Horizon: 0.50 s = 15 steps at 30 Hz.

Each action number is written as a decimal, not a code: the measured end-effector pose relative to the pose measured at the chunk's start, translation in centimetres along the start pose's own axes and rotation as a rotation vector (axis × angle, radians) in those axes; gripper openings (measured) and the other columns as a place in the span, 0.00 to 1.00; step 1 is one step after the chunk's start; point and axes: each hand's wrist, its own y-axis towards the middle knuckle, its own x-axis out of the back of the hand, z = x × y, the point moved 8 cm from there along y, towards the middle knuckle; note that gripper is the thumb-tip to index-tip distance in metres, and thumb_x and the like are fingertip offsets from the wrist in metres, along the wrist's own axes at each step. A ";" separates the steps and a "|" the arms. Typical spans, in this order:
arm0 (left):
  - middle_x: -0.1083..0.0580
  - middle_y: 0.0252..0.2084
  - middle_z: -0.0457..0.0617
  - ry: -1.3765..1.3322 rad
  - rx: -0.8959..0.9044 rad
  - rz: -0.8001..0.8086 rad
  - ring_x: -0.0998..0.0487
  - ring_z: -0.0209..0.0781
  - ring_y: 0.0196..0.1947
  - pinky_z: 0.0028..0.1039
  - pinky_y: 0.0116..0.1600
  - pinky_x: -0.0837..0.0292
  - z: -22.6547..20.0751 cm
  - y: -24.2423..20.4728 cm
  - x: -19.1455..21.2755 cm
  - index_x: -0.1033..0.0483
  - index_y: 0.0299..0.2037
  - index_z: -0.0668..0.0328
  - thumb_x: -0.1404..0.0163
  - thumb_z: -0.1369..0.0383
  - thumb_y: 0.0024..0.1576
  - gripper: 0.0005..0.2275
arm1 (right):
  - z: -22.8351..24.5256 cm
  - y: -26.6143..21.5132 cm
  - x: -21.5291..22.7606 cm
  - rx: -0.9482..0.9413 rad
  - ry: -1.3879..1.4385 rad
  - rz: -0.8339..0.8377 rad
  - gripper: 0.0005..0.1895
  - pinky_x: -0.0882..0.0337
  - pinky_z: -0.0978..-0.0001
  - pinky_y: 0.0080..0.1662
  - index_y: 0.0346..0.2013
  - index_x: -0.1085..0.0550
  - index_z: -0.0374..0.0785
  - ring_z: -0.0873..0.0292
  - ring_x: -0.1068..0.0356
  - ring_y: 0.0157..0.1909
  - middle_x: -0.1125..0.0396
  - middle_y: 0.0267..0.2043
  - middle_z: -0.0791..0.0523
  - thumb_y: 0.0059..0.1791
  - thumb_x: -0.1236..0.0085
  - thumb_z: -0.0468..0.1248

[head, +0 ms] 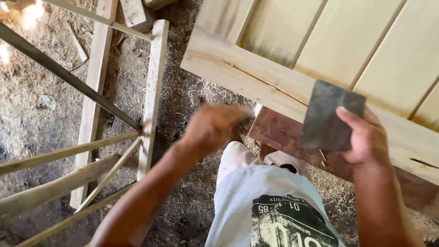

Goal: Sanding a wooden door frame or furniture component with sandpaper and applying filler.

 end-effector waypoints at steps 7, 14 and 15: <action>0.20 0.38 0.58 -0.191 0.732 -0.228 0.24 0.44 0.22 0.32 0.21 0.30 24.1 -0.4 -1.6 0.27 0.56 0.64 0.58 0.70 0.67 0.12 | -1.0 -0.2 3.8 -0.038 0.035 -0.077 0.15 0.23 0.58 0.49 0.58 0.29 0.32 0.54 0.25 0.51 0.28 0.54 0.51 0.57 0.48 0.33; 0.24 0.36 0.53 -0.201 0.866 -0.169 0.24 0.43 0.29 0.41 0.36 0.26 27.0 1.9 -0.8 0.28 0.51 0.60 0.58 0.69 0.66 0.09 | -4.5 -1.5 7.1 -0.135 -0.011 -0.230 0.16 0.22 0.58 0.45 0.59 0.29 0.35 0.56 0.25 0.48 0.28 0.53 0.54 0.57 0.48 0.35; 0.24 0.35 0.52 -0.182 0.901 -0.135 0.25 0.42 0.29 0.40 0.36 0.27 27.5 1.9 -1.2 0.28 0.51 0.60 0.58 0.68 0.66 0.09 | -5.1 -1.5 8.0 -0.148 -0.008 -0.246 0.16 0.23 0.59 0.45 0.59 0.29 0.35 0.57 0.25 0.48 0.28 0.53 0.54 0.57 0.47 0.36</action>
